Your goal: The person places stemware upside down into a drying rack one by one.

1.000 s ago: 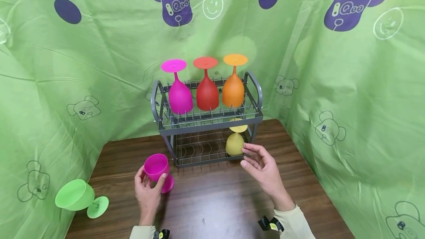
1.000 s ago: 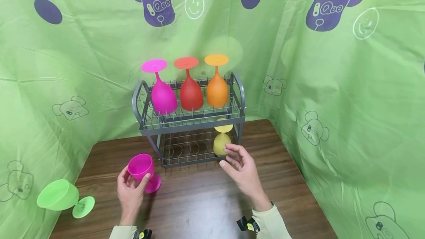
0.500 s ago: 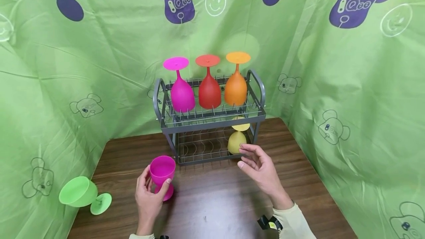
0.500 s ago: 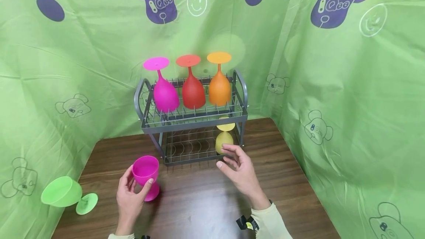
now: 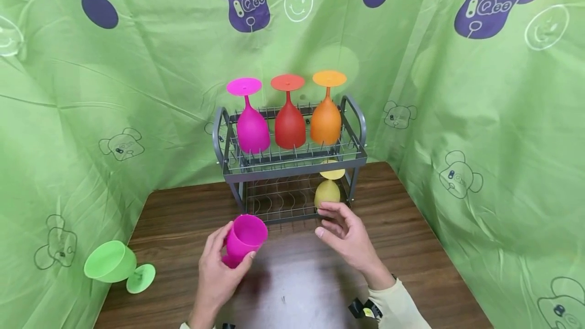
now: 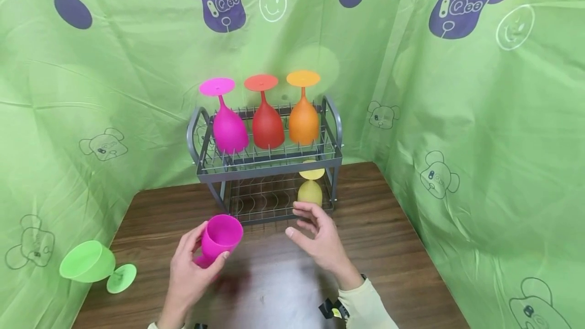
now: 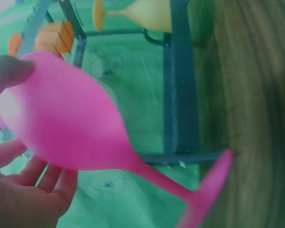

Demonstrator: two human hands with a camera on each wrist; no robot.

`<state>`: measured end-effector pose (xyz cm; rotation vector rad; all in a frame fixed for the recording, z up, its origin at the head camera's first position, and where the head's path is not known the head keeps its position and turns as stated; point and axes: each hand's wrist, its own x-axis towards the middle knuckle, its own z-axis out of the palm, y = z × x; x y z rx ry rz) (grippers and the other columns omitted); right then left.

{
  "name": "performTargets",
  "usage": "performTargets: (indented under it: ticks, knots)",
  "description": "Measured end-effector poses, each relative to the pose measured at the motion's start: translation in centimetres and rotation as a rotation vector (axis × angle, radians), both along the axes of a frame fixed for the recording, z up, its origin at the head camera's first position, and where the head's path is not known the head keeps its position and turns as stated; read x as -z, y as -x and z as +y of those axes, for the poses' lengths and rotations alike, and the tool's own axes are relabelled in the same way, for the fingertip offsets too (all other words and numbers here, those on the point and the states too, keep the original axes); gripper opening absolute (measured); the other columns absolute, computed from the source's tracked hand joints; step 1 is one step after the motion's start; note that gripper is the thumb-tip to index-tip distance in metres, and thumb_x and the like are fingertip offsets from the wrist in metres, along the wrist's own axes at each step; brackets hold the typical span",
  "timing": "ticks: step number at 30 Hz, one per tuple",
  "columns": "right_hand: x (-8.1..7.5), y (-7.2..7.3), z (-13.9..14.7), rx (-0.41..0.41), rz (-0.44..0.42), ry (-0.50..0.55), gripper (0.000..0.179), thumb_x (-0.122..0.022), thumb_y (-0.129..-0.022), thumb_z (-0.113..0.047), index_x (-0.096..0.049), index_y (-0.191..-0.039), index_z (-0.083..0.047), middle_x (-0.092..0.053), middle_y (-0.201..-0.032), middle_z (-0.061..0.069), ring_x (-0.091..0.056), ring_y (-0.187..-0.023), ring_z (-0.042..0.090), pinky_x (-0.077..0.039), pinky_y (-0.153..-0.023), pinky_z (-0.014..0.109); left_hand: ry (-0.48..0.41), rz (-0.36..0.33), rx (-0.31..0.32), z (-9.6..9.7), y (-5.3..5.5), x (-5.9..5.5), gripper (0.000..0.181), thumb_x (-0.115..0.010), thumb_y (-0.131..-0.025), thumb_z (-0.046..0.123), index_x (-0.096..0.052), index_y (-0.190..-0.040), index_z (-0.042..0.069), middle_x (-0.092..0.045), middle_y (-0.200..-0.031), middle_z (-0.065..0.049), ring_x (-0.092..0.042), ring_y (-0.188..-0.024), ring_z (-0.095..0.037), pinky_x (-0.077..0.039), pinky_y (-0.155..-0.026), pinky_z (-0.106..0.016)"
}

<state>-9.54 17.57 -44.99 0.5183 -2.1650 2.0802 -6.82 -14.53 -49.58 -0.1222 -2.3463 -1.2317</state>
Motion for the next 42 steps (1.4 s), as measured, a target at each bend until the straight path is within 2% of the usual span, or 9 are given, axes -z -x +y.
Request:
performTargets:
  ticks: [5,10,13,15,22,30,32,36,42]
  knots:
    - [0.7,-0.5,-1.3,-0.041,0.015,-0.045,0.056,-0.079,-0.092,-0.004,-0.056,-0.143,0.000,-0.061,-0.146,0.015,-0.064,-0.131,0.017,-0.058,-0.108,0.036,0.157,0.060,0.108,1.7,-0.6,-1.2,0.092,-0.101,-0.064,0.015,-0.062,-0.147,0.011,-0.063,-0.136,-0.009,-0.063,-0.119,-0.021,-0.066,-0.085,-0.036]
    - [1.4,-0.9,-2.3,-0.070,0.024,-0.063,0.059,-0.081,-0.091,-0.007,-0.056,-0.144,0.000,-0.061,-0.147,0.015,-0.063,-0.130,0.012,-0.058,-0.107,0.042,0.247,0.139,0.200,3.1,-1.0,-2.3,0.090,-0.101,-0.063,0.019,-0.063,-0.144,0.009,-0.064,-0.133,-0.006,-0.060,-0.118,-0.020,-0.067,-0.082,-0.036]
    - [1.5,-1.1,-2.7,-0.080,0.015,-0.070,0.062,-0.083,-0.090,-0.009,-0.055,-0.145,0.000,-0.060,-0.148,0.014,-0.062,-0.131,0.012,-0.058,-0.108,0.045,0.284,0.169,0.222,3.6,-1.1,-2.7,0.089,-0.101,-0.063,0.022,-0.064,-0.143,0.010,-0.064,-0.133,-0.005,-0.060,-0.118,-0.019,-0.066,-0.083,-0.038]
    - [1.5,-1.3,-2.8,-0.084,0.005,-0.074,0.064,-0.083,-0.089,-0.011,-0.055,-0.146,-0.001,-0.060,-0.148,0.012,-0.061,-0.132,0.012,-0.057,-0.109,0.045,0.295,0.166,0.237,3.8,-1.2,-3.0,0.089,-0.101,-0.063,0.022,-0.064,-0.144,0.011,-0.064,-0.134,-0.004,-0.059,-0.118,-0.018,-0.066,-0.083,-0.037]
    - [1.6,-1.7,-3.3,-0.093,-0.009,-0.100,0.068,-0.086,-0.086,-0.015,-0.056,-0.147,-0.009,-0.060,-0.148,0.009,-0.060,-0.134,0.017,-0.057,-0.109,0.033,0.326,0.158,0.278,4.5,-1.5,-3.6,0.090,-0.100,-0.063,0.024,-0.064,-0.145,0.014,-0.064,-0.134,-0.001,-0.059,-0.118,-0.015,-0.066,-0.082,-0.033]
    - [2.0,-2.1,-3.6,-0.132,-0.070,-0.120,0.076,-0.088,-0.084,-0.020,-0.052,-0.151,-0.012,-0.056,-0.150,0.007,-0.057,-0.137,0.035,-0.055,-0.112,0.047,0.372,0.186,0.326,5.2,-1.7,-3.8,0.088,-0.099,-0.063,0.026,-0.065,-0.143,0.013,-0.063,-0.135,-0.001,-0.058,-0.121,-0.018,-0.064,-0.085,-0.030]
    - [2.2,-2.1,-3.7,-0.146,-0.078,-0.114,0.078,-0.088,-0.084,-0.019,-0.051,-0.152,-0.009,-0.056,-0.150,0.010,-0.057,-0.136,0.038,-0.055,-0.112,0.044,0.391,0.180,0.333,5.3,-1.7,-3.8,0.087,-0.099,-0.063,0.026,-0.065,-0.142,0.013,-0.063,-0.135,-0.002,-0.058,-0.121,-0.017,-0.063,-0.085,-0.029]
    - [2.7,-2.3,-3.9,-0.158,-0.082,-0.113,0.078,-0.087,-0.086,-0.019,-0.050,-0.153,-0.007,-0.058,-0.146,0.011,-0.060,-0.132,0.035,-0.057,-0.109,0.035,0.419,0.183,0.345,5.6,-1.8,-3.9,0.085,-0.099,-0.063,0.025,-0.066,-0.141,0.013,-0.063,-0.135,-0.001,-0.057,-0.120,-0.016,-0.062,-0.084,-0.028]
    - [3.1,-2.6,-4.1,-0.164,-0.109,-0.093,0.077,-0.086,-0.086,-0.020,-0.051,-0.152,-0.005,-0.061,-0.140,0.010,-0.062,-0.127,0.035,-0.058,-0.107,0.034,0.460,0.169,0.354,6.0,-1.9,-3.8,0.085,-0.097,-0.064,0.024,-0.066,-0.141,0.012,-0.062,-0.135,-0.001,-0.056,-0.121,-0.015,-0.061,-0.086,-0.028]
